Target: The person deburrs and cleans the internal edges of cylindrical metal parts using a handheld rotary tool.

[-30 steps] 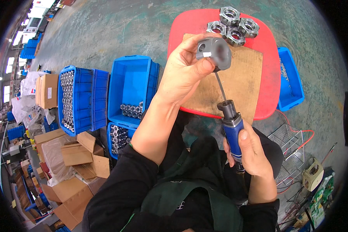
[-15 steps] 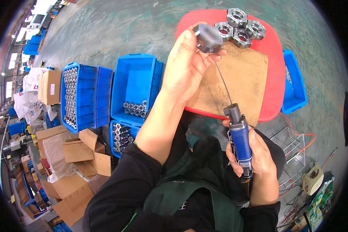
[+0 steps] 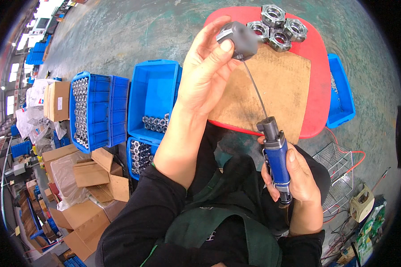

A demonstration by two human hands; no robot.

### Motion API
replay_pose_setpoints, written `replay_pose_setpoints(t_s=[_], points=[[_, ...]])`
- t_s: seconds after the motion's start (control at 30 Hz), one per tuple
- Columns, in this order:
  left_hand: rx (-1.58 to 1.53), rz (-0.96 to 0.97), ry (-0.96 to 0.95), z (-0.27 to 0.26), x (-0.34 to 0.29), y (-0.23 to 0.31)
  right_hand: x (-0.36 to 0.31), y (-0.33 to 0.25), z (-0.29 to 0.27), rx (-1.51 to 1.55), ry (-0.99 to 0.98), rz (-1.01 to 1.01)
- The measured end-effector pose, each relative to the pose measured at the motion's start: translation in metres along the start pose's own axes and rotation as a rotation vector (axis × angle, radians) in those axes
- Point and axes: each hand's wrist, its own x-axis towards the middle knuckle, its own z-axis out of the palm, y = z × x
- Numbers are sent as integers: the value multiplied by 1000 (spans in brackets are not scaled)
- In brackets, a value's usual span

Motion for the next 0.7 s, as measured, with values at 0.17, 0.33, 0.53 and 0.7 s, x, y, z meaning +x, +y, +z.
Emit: replay_pose_setpoints(t_s=[0.17,0.33,0.53,0.7], points=[[33,-3,-76,1,-1,-2,0,1,3,-75,81,-33],[-33,-76,-159,4,-6,-4,2,2,4,-24,95,-56],[-20,-46,-188,6,-9,-6,1,-2,-3,409,-218,72],[25,-50,-154,4,-7,-9,2,11,3,-178,124,-105]])
